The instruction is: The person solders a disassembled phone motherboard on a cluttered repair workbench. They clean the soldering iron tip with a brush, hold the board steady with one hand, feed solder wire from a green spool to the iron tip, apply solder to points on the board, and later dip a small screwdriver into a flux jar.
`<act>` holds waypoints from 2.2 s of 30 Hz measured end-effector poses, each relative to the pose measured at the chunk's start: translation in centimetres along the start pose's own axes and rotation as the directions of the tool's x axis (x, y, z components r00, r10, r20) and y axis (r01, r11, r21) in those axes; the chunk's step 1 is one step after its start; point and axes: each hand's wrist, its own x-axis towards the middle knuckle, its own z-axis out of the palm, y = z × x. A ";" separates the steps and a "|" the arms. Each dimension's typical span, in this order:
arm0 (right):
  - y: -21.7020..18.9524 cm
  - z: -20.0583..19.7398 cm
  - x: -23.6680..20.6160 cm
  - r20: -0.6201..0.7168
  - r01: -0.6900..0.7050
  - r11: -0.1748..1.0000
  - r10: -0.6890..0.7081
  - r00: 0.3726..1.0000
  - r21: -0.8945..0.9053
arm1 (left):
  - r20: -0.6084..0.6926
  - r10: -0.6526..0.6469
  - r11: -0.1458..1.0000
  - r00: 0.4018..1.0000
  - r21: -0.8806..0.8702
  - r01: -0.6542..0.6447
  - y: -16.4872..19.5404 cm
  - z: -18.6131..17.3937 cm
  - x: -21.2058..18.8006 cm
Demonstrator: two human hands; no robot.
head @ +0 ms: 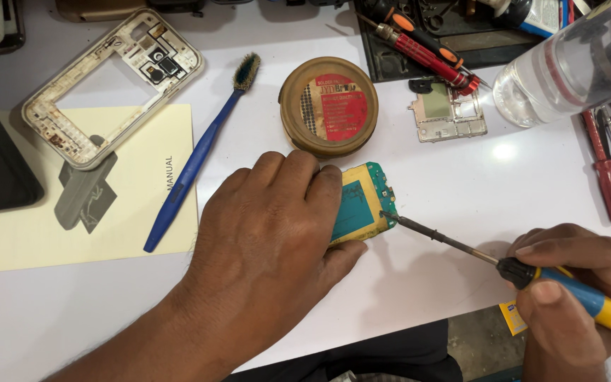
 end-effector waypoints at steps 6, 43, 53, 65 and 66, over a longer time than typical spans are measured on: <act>0.0 0.0 -0.3 -0.022 -0.019 0.999 0.018 1.000 -0.048 | 0.004 -0.003 1.000 1.000 0.001 0.003 0.0 -0.1 0.1; 4.4 2.0 0.4 -0.201 -0.146 0.922 0.229 0.952 0.359 | -0.424 -0.214 0.975 0.880 -0.039 0.218 -3.8 -0.7 1.8; 4.3 2.4 0.8 -0.181 -0.221 0.922 0.288 0.940 0.319 | -0.451 -0.158 0.987 0.879 -0.057 0.148 -4.0 0.1 1.9; 6.0 2.9 1.0 -0.214 -0.218 0.920 0.297 0.931 0.327 | -0.444 -0.151 0.984 0.883 -0.157 0.089 -4.0 0.6 2.0; 5.9 2.9 0.9 -0.216 -0.220 0.917 0.301 0.929 0.333 | -0.446 -0.148 0.984 0.883 -0.158 0.085 -4.1 0.5 1.9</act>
